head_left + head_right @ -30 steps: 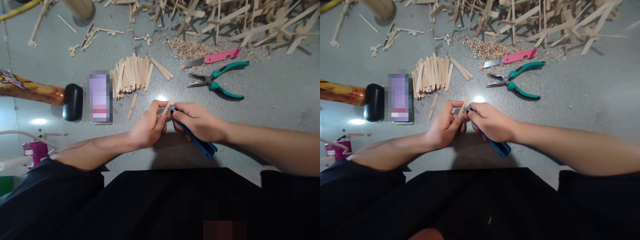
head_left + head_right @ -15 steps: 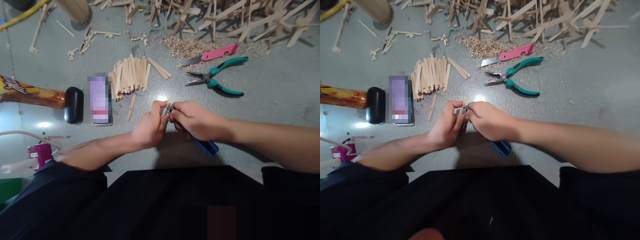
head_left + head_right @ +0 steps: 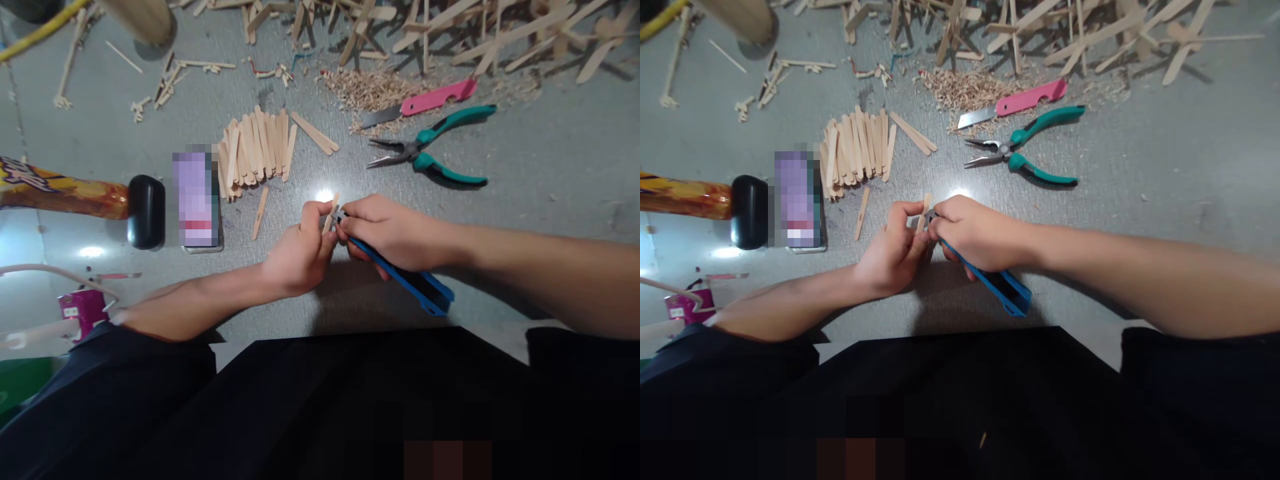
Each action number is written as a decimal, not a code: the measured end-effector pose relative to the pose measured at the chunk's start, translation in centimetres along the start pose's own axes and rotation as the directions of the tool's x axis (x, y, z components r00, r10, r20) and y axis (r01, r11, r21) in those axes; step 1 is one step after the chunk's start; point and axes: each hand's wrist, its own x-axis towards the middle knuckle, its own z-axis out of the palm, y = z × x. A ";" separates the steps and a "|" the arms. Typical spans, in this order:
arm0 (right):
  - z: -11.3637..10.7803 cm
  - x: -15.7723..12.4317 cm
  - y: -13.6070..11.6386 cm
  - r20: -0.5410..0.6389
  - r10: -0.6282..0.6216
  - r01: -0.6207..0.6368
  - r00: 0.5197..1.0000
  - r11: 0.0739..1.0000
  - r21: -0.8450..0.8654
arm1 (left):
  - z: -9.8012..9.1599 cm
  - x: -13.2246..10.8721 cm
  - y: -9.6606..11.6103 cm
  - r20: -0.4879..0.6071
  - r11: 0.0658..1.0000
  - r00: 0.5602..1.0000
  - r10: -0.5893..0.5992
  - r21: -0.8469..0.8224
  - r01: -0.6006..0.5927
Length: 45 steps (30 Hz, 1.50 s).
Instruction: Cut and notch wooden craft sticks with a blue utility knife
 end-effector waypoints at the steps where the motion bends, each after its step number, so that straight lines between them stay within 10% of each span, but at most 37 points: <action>1: -0.1 0.0 -0.1 0.026 0.011 -0.011 1.000 1.000 0.020 | 0.0 -0.1 -0.2 0.001 1.000 1.000 0.005 -0.018 -0.005; 13: -0.7 0.3 1.7 0.117 -0.245 0.203 0.963 0.935 0.290 | 0.9 -0.1 -2.3 0.005 0.796 0.979 0.203 -0.584 -0.162; 29: -0.4 0.5 2.2 0.077 -0.305 0.249 0.949 0.877 0.411 | 0.8 0.4 -1.3 -0.021 0.749 0.992 0.121 -0.654 -0.105; 45: 0.8 0.0 2.3 -0.039 -0.335 0.336 0.941 0.941 0.046 | 0.6 0.6 -1.5 0.004 0.719 0.985 0.175 -0.684 -0.125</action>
